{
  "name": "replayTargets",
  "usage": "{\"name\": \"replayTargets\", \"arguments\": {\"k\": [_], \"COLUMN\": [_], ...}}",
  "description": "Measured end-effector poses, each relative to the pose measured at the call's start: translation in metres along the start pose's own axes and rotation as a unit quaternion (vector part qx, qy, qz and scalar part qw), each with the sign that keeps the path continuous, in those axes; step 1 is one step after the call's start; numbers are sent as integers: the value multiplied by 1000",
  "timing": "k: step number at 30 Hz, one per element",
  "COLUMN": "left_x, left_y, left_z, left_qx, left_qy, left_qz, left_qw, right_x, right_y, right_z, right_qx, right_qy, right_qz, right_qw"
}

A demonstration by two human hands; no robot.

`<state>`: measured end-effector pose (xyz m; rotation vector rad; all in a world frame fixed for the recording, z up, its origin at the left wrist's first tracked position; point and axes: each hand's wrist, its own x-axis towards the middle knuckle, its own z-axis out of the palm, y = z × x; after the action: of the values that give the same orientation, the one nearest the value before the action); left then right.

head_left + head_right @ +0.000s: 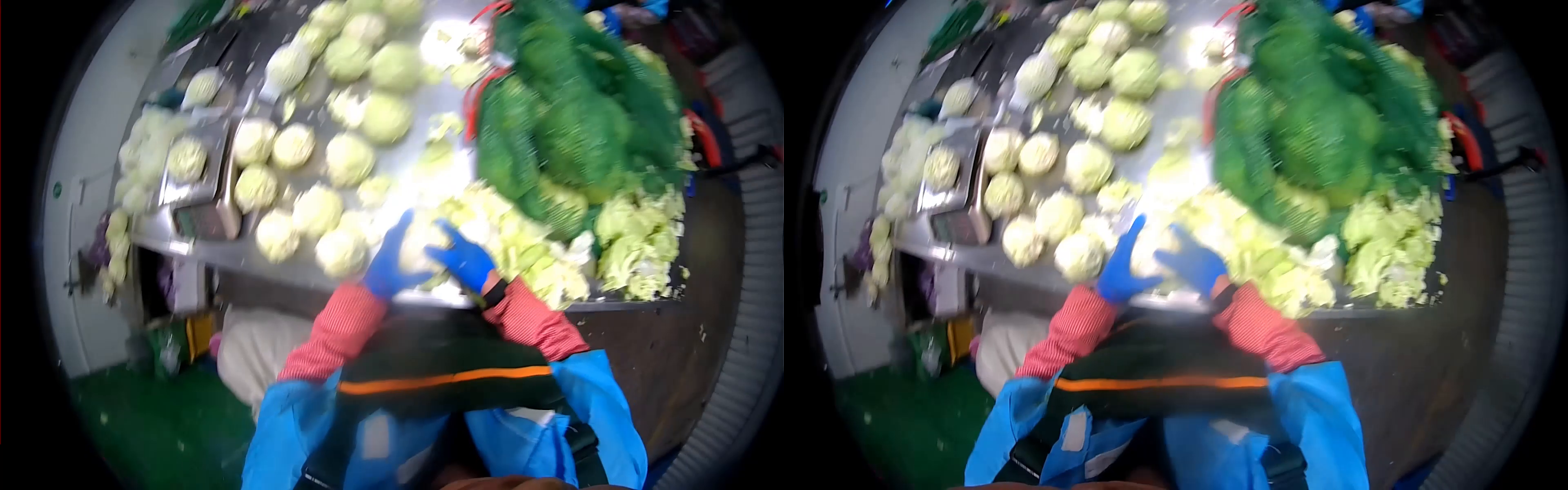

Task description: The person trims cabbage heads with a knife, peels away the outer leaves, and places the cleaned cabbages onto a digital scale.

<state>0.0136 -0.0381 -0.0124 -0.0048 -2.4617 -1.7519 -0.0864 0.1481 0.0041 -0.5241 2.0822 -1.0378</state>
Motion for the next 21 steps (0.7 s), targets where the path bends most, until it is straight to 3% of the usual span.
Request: {"name": "replayTargets", "arguments": {"k": [2,3,4,6,7,9,10,11,12,13,14,15,18,20,21], "left_x": [2,3,10,25,30,27,23,13,12,8,14,14,14,13,15], "left_y": [12,7,13,31,41,45,31,11,8,10,14,14,-1,1,4], "left_z": [1,4,4,4,4,3,4,3,2,2,2,-2,1,0,0], "left_qx": [38,78,-37,-40,-41,57,12,41,8,25,41,36,25,38,44], "left_qy": [-2,4,-30,-33,-35,-23,-35,-16,-29,-26,-23,-55,-21,-19,-19], "left_qz": [-25,-13,-20,19,39,131,79,-8,-62,-56,-38,-53,-25,-17,-12], "left_qw": [999,997,999,998,998,989,996,999,998,998,998,996,999,999,999], "right_x": [13,35,45,58,59,53,46,37,17,-4,2,19,49,44,42], "right_y": [23,76,66,31,5,-47,-78,-107,-132,-158,-144,-111,-24,-6,3], "right_z": [4,5,-26,-69,-106,-186,-228,-263,-271,-279,-273,-246,-139,-87,-59], "right_qx": [36,-88,-102,-103,-101,-125,-133,-114,-67,-28,-22,-44,-101,-194,-379], "right_qy": [-31,-22,20,100,157,269,310,344,335,316,299,284,197,85,101], "right_qz": [13,-208,-190,-199,-266,-457,-501,-489,-341,-179,-134,-167,-324,-236,-206], "right_qw": [999,974,976,969,946,838,797,794,876,931,944,943,920,948,897]}}
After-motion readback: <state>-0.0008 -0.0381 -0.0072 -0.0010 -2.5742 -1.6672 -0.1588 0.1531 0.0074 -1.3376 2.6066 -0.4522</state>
